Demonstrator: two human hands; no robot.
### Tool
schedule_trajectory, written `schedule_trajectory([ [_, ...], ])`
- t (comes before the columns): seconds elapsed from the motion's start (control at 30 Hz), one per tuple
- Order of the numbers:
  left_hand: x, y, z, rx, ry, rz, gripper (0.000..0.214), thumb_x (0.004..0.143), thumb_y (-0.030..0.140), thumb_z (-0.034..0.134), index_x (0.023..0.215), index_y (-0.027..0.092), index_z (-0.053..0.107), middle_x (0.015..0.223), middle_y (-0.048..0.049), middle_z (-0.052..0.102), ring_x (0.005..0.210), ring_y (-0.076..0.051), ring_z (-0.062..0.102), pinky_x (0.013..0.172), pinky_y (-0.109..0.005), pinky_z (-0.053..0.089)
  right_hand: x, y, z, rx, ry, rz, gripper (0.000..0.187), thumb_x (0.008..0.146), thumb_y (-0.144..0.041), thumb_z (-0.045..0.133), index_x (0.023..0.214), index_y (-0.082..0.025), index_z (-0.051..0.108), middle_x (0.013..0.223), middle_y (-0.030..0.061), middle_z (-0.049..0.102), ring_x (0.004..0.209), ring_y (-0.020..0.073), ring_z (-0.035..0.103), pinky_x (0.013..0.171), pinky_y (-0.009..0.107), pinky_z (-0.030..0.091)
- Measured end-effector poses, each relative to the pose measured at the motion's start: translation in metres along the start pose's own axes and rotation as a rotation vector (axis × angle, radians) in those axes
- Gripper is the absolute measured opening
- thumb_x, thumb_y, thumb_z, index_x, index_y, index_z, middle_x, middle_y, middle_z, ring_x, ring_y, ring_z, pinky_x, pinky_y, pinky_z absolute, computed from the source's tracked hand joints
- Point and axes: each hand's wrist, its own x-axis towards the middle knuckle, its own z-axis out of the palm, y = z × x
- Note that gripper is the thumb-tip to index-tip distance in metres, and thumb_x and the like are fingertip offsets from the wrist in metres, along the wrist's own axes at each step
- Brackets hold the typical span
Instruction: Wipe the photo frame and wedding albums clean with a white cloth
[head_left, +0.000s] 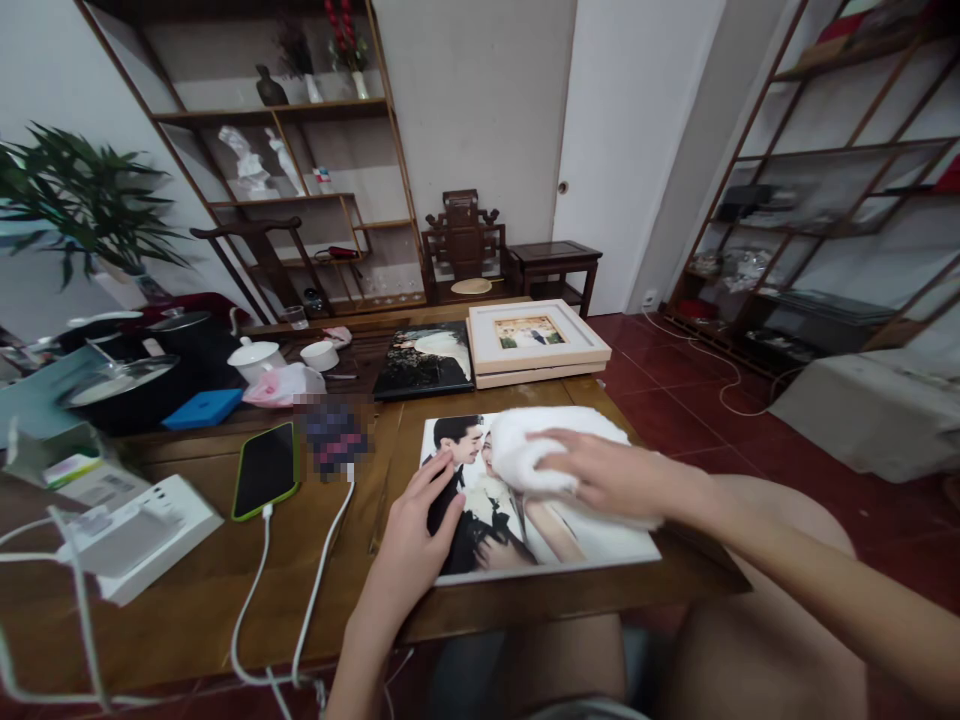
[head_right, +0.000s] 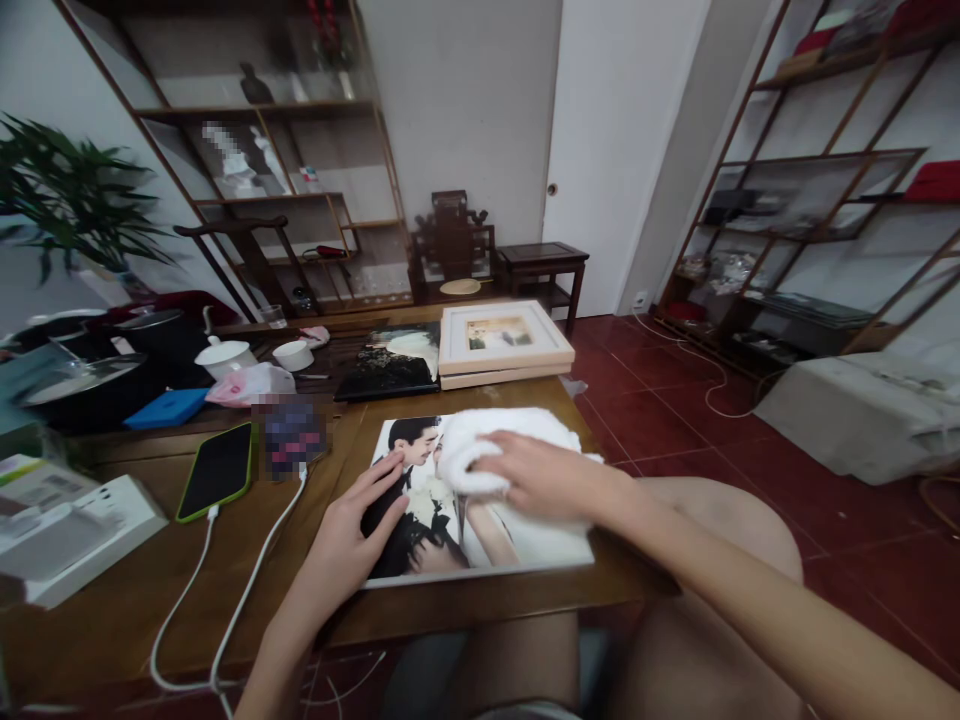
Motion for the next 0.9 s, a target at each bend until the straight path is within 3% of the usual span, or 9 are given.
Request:
schedule_trajectory([
  [0.13,0.000,0.000,0.000,0.000,-0.004,0.009,0.038,0.084,0.032,0.049,0.117,0.015,0.059,0.131,-0.0120,0.053,0.123,-0.024,0.047,0.105,-0.042,0.036,0.050,0.025,-0.003,-0.055,0.099,0.008,0.043,0.072,0.000,0.042,0.108,-0.016,0.060,0.112,0.0137,0.060,0.106,0.0248,0.054,0.088,0.038,0.042],
  [0.23,-0.001,0.001,0.000,-0.005,0.001,-0.005,0.038,0.085,0.032,0.049,0.118,0.015,0.058,0.131,-0.0124,0.052,0.123,-0.024,0.047,0.105,-0.043,0.036,0.060,0.015,0.003,-0.081,0.103,-0.010,0.045,0.071,0.000,0.044,0.109,-0.017,0.060,0.116,0.0141,0.058,0.113,0.0266,0.049,0.090,0.041,0.041],
  [0.37,-0.002,0.001,0.001,-0.034,0.009,-0.010,0.037,0.088,0.030,0.044,0.120,0.016,0.057,0.133,-0.0102,0.051,0.125,-0.022,0.045,0.107,-0.042,0.033,0.023,-0.026,0.024,-0.127,0.050,-0.162,0.042,0.071,-0.005,0.049,0.110,-0.016,0.061,0.129,0.0165,0.050,0.130,0.0320,0.029,0.101,0.055,0.027],
  [0.43,-0.001,0.001,0.001,-0.038,0.007,-0.012,0.037,0.090,0.029,0.040,0.119,0.016,0.057,0.133,-0.0100,0.052,0.125,-0.021,0.045,0.107,-0.041,0.032,-0.004,-0.049,0.035,-0.105,-0.018,-0.229,0.032,0.073,-0.012,0.054,0.101,-0.021,0.065,0.137,0.0103,0.044,0.133,0.0333,0.022,0.103,0.059,0.020],
  [0.5,-0.001,0.001,0.001,-0.028,-0.001,-0.010,0.036,0.089,0.030,0.041,0.118,0.015,0.058,0.132,-0.0104,0.052,0.125,-0.021,0.045,0.107,-0.042,0.032,-0.027,-0.064,0.039,-0.071,-0.070,-0.260,0.017,0.076,-0.024,0.056,0.088,-0.022,0.069,0.140,0.0081,0.040,0.134,0.0344,0.018,0.105,0.059,0.017],
  [0.57,-0.001,0.001,0.000,-0.024,-0.008,-0.003,0.037,0.088,0.030,0.043,0.118,0.015,0.057,0.133,-0.0109,0.051,0.125,-0.021,0.044,0.107,-0.041,0.033,-0.040,-0.065,0.035,-0.028,-0.115,-0.254,0.019,0.076,-0.024,0.055,0.089,-0.021,0.068,0.141,0.0069,0.039,0.135,0.0312,0.017,0.108,0.054,0.016],
  [0.73,-0.001,0.001,0.000,-0.015,-0.017,-0.009,0.038,0.088,0.031,0.044,0.119,0.013,0.056,0.133,-0.0121,0.051,0.125,-0.021,0.044,0.107,-0.039,0.033,-0.026,-0.010,0.009,0.034,-0.036,0.014,0.049,0.067,-0.001,0.044,0.109,-0.019,0.061,0.140,0.0108,0.039,0.124,0.0240,0.040,0.099,0.039,0.035],
  [0.8,-0.001,0.001,0.000,-0.009,-0.015,-0.007,0.038,0.088,0.032,0.044,0.119,0.013,0.056,0.132,-0.0120,0.051,0.125,-0.021,0.044,0.107,-0.039,0.032,-0.009,0.020,0.002,-0.014,0.048,0.085,0.045,0.072,-0.003,0.041,0.112,-0.018,0.058,0.131,0.0128,0.048,0.116,0.0252,0.047,0.094,0.040,0.038],
  [0.9,-0.001,0.001,0.001,0.003,-0.003,-0.003,0.038,0.088,0.031,0.044,0.119,0.013,0.056,0.132,-0.0118,0.052,0.125,-0.021,0.045,0.107,-0.039,0.033,0.012,0.054,-0.004,-0.079,0.071,0.128,0.038,0.075,-0.005,0.040,0.106,-0.015,0.059,0.106,0.0131,0.061,0.100,0.0251,0.055,0.085,0.038,0.042],
])
